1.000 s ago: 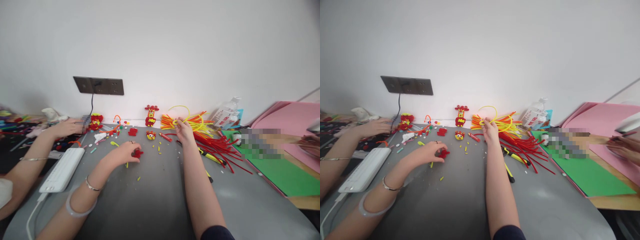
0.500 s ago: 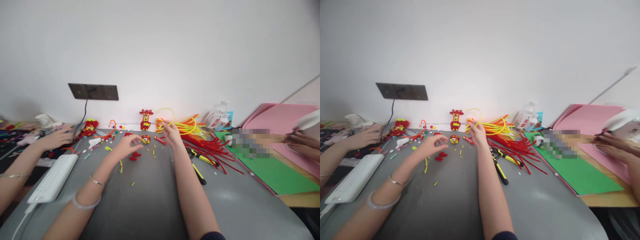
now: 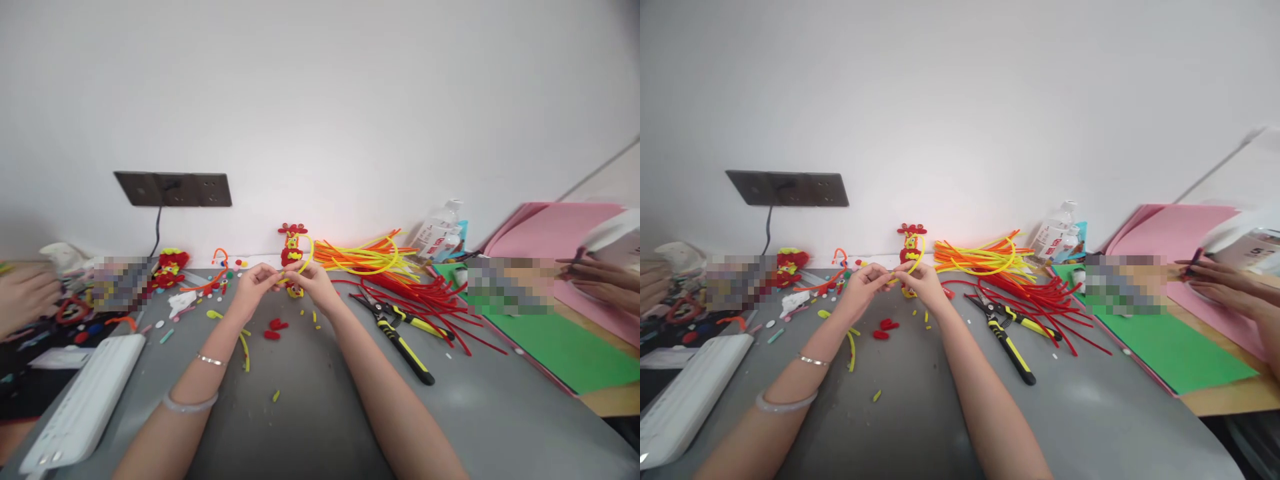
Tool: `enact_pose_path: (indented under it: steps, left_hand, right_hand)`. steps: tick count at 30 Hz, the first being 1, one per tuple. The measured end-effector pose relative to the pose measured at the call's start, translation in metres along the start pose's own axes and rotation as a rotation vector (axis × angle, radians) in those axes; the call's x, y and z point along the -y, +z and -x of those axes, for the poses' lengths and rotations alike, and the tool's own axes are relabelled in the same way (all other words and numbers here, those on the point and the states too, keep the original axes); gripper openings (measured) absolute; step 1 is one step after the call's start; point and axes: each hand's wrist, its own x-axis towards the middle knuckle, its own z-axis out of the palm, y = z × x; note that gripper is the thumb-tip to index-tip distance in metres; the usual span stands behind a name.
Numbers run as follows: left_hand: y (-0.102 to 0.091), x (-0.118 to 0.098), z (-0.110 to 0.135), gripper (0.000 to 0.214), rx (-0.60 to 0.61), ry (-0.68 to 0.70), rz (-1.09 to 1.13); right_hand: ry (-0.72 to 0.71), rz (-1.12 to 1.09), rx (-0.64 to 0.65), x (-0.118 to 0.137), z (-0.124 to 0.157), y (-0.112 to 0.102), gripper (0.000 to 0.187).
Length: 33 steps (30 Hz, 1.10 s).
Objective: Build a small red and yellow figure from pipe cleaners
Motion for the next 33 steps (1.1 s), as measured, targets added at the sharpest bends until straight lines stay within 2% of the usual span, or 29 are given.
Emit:
enact_pose_path:
  steps: [3, 9, 19, 25, 28, 33]
  left_hand:
    - [-0.001, -0.002, 0.000, 0.031, 0.006, 0.003, 0.000]
    - [0.004, -0.004, 0.005, 0.031, 0.067, -0.002, -0.041]
    - [0.007, -0.008, 0.009, 0.031, 0.106, 0.054, -0.095]
    - [0.006, -0.005, 0.009, 0.032, 0.097, 0.052, -0.082]
    - [0.005, -0.002, 0.008, 0.031, 0.056, 0.059, -0.052]
    - [0.004, 0.000, 0.007, 0.030, -0.003, 0.124, -0.064]
  right_hand:
    - [0.021, 0.009, 0.038, 0.002, 0.003, -0.002, 0.027]
    - [0.032, -0.020, -0.005, 0.010, 0.009, -0.008, 0.031]
    - [0.091, -0.003, 0.120, 0.011, 0.013, -0.008, 0.028]
    - [0.071, -0.067, 0.003, 0.008, 0.010, -0.007, 0.027]
    - [0.084, -0.125, -0.051, 0.007, 0.009, -0.006, 0.030]
    - [0.119, -0.134, -0.025, 0.008, 0.010, -0.004, 0.031]
